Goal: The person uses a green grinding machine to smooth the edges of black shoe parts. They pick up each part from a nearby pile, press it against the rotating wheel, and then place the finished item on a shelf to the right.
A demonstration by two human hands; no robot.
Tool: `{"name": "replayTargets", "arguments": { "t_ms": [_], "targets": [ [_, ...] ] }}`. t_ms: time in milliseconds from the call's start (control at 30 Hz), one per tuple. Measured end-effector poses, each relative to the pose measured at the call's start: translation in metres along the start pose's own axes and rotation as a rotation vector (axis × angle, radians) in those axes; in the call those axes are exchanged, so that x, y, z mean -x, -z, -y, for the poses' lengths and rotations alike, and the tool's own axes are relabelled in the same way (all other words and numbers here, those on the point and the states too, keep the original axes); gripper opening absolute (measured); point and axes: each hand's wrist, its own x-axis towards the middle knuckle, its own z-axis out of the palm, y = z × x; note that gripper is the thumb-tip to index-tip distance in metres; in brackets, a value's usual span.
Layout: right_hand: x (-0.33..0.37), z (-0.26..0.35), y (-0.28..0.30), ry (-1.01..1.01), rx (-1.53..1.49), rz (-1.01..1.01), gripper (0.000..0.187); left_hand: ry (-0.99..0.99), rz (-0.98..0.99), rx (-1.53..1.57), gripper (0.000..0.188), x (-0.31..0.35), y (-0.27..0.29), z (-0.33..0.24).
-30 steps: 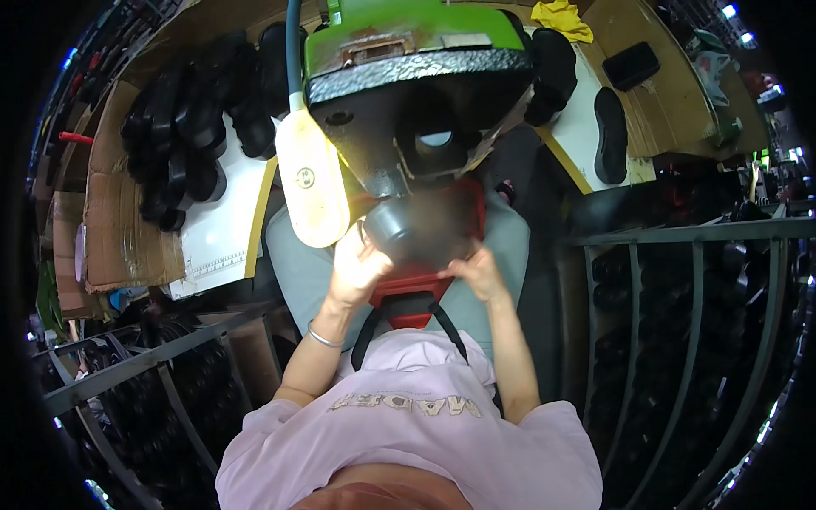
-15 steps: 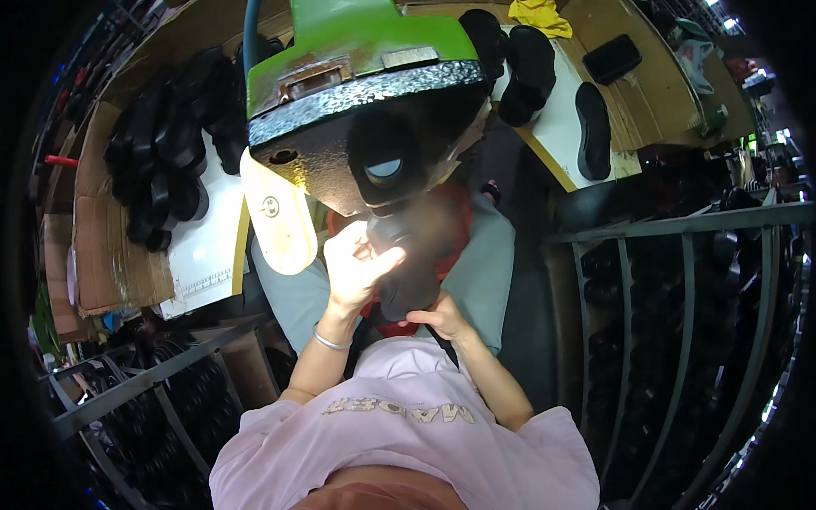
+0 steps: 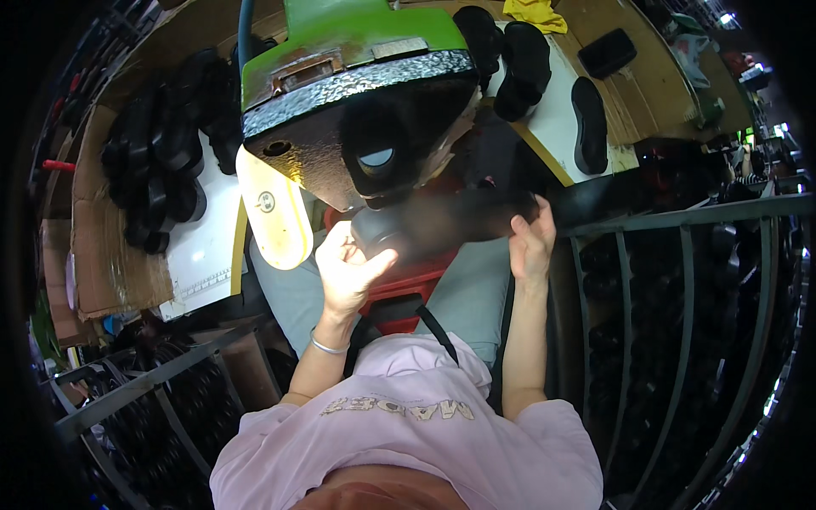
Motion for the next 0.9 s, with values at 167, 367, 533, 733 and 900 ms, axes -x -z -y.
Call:
{"name": "replayTargets", "arguments": {
  "t_ms": [167,367,533,733,900],
  "targets": [
    [-0.013,0.005,-0.013,0.026,0.06,0.109,0.047,0.051,-0.057,0.087,0.043,0.006,0.014,-0.022],
    [-0.015,0.013,0.001,0.056,0.075,0.066,0.048,0.076,0.005,0.021,0.045,0.004,0.004,-0.002],
    [-0.029,0.027,-0.016,0.055,0.159,0.074,0.046,-0.04,-0.089,0.008,0.045,0.0,-0.001,0.001],
    [-0.028,0.025,-0.039,-0.034,0.232,0.117,0.045,0.004,-0.213,0.186,0.054,0.004,0.014,-0.031],
    [-0.009,0.01,-0.06,-0.019,0.21,0.196,0.047,0.115,-0.254,0.333,0.047,0.009,0.049,-0.032]
  ]
}}
